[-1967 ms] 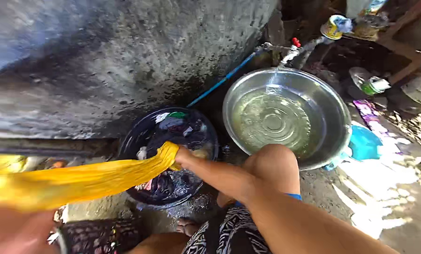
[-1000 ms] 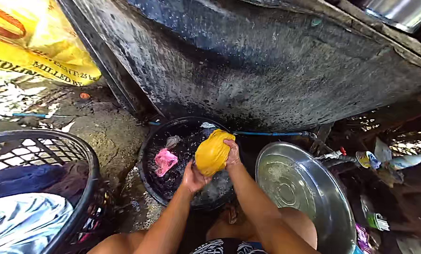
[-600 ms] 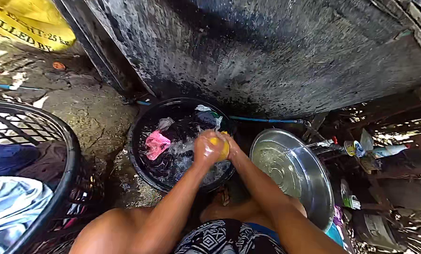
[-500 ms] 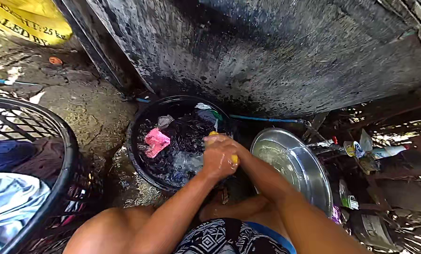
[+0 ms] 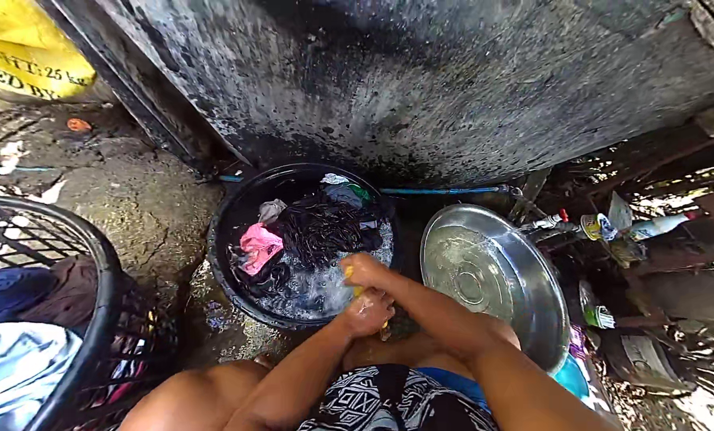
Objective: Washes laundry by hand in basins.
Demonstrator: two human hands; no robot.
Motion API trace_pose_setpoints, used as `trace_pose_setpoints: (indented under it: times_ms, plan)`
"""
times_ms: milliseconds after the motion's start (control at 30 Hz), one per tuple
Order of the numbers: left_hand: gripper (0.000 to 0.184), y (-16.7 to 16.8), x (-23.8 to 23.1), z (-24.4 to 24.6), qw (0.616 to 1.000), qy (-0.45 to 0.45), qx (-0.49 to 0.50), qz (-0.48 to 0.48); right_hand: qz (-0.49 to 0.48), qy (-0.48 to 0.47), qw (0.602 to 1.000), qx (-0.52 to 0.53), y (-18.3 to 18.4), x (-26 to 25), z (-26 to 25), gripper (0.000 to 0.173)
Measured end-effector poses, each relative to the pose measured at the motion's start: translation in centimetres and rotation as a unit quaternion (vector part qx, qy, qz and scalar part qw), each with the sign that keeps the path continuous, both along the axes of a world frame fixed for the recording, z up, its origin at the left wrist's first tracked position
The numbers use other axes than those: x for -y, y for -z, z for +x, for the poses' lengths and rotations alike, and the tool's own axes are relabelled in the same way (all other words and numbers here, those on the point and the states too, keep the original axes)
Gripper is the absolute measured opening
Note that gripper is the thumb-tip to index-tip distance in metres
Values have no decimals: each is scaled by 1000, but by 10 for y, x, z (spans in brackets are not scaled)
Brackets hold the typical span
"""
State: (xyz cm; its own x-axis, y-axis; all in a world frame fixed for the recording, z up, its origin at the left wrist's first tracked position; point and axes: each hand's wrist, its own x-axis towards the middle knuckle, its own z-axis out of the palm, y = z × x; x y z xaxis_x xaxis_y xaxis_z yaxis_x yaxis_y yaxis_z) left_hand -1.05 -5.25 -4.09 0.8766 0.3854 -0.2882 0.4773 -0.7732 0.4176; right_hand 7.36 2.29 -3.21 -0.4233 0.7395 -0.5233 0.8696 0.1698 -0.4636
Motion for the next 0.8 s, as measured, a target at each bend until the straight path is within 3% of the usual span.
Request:
trace_pose_setpoints:
  times_ms: [67, 133, 267, 333, 433, 567, 633, 700, 733, 800]
  plan:
    - [34, 23, -5, 0, 989, -62, 124, 61, 27, 136, 990, -27, -14, -6, 53, 40]
    - [31, 42, -17, -5, 967, -167, 182, 65, 47, 223, 974, 12, -26, -10, 116, 44]
    - [43, 59, -46, -38, 946, -320, 32, -36, 58, 257, 938, 224, -15, -5, 225, 52]
    - [49, 64, -50, -54, 931, -358, -17, -68, 27, 252, 918, 304, 0, -1, 239, 60]
    - [50, 66, -49, -64, 928, -361, -45, -77, 37, 229, 937, 261, 27, -13, 208, 67]
    - [48, 69, -53, -62, 934, -348, -49, -64, 71, 224, 971, 46, 75, -72, 114, 74]
    - [47, 67, -55, -65, 928, -366, -39, -62, 42, 294, 950, -94, 85, -90, 53, 95]
    - [45, 67, -59, -70, 916, -398, -12, -47, -11, 366, 915, -168, 88, -86, 1, 111]
    - [43, 68, -61, -74, 908, -417, 11, -30, -37, 374, 908, -184, 89, -76, -20, 105]
    - [38, 71, -67, -83, 886, -456, 79, 23, -72, 295, 934, -187, 90, -43, -49, 65]
